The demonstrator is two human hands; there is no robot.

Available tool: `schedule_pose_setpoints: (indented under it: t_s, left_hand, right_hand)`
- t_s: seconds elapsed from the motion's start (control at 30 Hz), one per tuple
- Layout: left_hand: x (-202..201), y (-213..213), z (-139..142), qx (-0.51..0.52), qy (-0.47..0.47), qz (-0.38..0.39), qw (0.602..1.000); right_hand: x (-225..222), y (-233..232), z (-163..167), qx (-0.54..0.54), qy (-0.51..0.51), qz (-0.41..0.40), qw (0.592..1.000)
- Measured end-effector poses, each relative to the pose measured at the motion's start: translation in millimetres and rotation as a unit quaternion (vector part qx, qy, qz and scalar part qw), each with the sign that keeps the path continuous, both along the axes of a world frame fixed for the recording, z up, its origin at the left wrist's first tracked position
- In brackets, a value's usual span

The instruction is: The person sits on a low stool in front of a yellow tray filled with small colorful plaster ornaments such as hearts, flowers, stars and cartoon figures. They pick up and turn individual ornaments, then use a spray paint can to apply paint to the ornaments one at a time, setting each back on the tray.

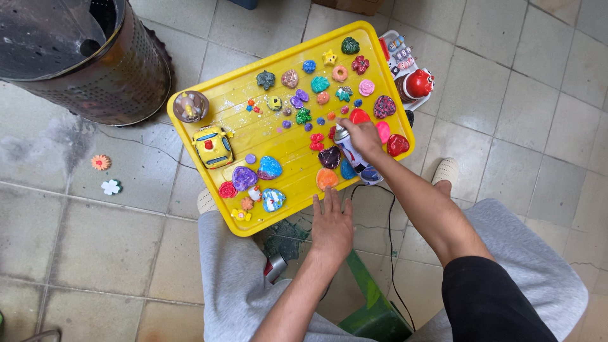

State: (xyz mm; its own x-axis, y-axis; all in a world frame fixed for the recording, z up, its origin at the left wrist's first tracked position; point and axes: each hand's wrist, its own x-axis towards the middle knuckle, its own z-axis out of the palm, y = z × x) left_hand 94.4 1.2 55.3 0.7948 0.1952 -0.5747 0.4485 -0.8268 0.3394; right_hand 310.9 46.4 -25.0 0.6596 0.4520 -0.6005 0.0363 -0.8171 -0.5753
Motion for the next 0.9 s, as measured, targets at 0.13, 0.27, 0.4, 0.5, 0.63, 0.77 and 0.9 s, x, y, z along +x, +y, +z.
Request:
schedule_pose_setpoints:
  t_s: [0.13,0.27,0.4,0.5,0.63,0.77,0.9]
  left_hand:
    - [0.4,1.7,2.0,-0.010,0.002,0.011,1.000]
    - [1.1,0.5,4.2,-0.003,-0.007,0.003,1.000]
    - [3.3,-0.1,5.2,-0.019,0.001,0.004,1.000]
    - [2.6,1.4,5.9,-0.008,-0.001,-0.001,1.000]
    - [1.3,3.0,7.2,-0.006,0.006,0.000,1.000]
    - [-0.6,6.6,8.5,-0.017,-0.007,0.029,0.999]
    - [-4.7,13.1,9.7,0.000,-0.030,0.064,0.997]
  right_hand:
    - [-10.6,1.3,-1.5,-0.020,-0.056,0.056,0.997]
    - [-13.5,5.0,-1.9,-0.027,-0.012,0.022,0.999]
    - [-12.8,11.1,0.5,-0.057,-0.060,0.079,0.993]
    - [-10.2,16.8,4.8,-0.063,-0.070,0.066,0.993]
    - [-16.3,28.2,5.1,-0.084,-0.067,0.107,0.988]
    - [-19.3,35.3,3.3,-0.039,-0.065,0.068,0.995]
    - [-14.2,36.5,3.0,-0.061,-0.085,0.119,0.987]
